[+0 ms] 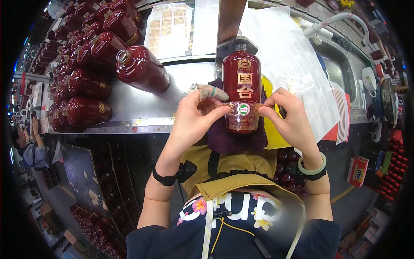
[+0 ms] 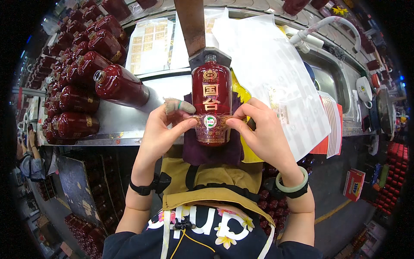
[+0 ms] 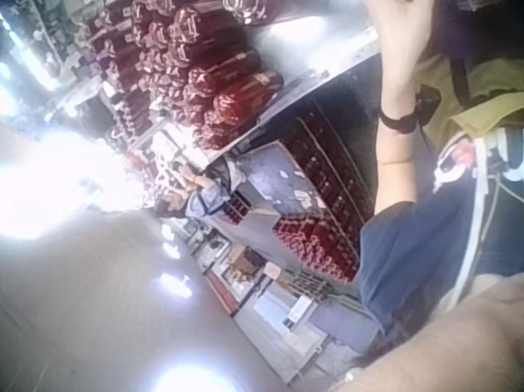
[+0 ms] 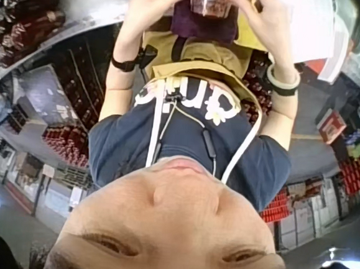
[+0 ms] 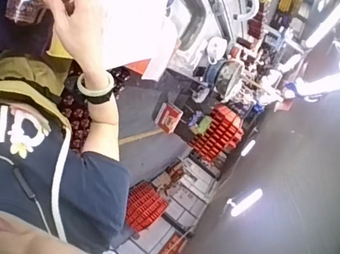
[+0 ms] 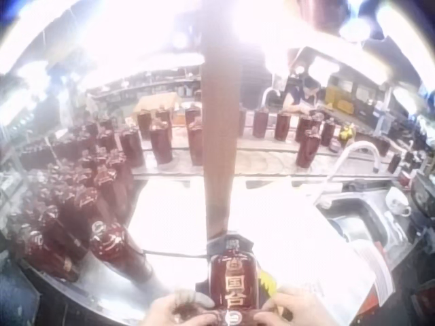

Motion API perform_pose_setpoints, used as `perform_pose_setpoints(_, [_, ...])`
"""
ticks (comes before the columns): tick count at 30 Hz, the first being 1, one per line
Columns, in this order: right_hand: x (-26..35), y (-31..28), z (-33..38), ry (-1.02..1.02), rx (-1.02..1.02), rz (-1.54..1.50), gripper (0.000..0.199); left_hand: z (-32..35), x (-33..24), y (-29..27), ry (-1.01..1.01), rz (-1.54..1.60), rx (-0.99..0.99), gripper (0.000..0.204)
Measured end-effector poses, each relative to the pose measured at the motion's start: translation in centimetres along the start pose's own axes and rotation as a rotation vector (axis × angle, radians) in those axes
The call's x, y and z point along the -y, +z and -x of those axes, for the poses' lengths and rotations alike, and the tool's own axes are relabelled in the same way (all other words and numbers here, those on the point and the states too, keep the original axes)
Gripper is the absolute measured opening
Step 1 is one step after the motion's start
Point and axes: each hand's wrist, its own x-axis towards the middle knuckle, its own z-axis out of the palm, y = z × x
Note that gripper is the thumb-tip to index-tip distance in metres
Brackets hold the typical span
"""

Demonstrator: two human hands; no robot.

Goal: Applying decorative labels and security seals to red glass liquor bottles on an assembly line.

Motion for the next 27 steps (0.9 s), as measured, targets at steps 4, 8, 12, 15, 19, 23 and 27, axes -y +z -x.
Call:
perform_pose_setpoints(4, [-0.4,0.5,-0.1,0.115,0.027,-0.085,0.017,-0.2,1.2,0.2,-0.034,0.2,0.048,0.027])
perform_pose_setpoints(8, [-0.9,0.5,0.0,0.202,0.062,-0.18,0.016,-0.2,1.3,1.0,-0.054,0.368,0.013,0.025])
perform_pose_setpoints(12, [-1.4,1.0,0.0,0.174,0.055,-0.206,0.016,-0.3,1.4,1.0,-0.037,0.357,0.0,0.025])
perform_pose_setpoints(15, [-1.8,1.4,0.1,0.167,0.038,-0.237,0.015,-0.3,1.5,1.0,-0.081,0.377,-0.02,0.026])
perform_pose_setpoints(19, [-1.8,1.2,0.0,0.169,0.04,-0.242,0.017,-0.2,1.5,1.3,-0.051,0.398,-0.024,0.027])
perform_pose_setpoints(23, [-1.5,1.2,-0.1,0.183,0.041,-0.25,0.017,-0.2,1.6,1.1,-0.084,0.427,-0.029,0.027])
perform_pose_setpoints(27, [-1.5,1.1,-0.1,0.177,0.037,-0.243,0.017,-0.3,1.4,1.1,-0.094,0.413,-0.032,0.027])
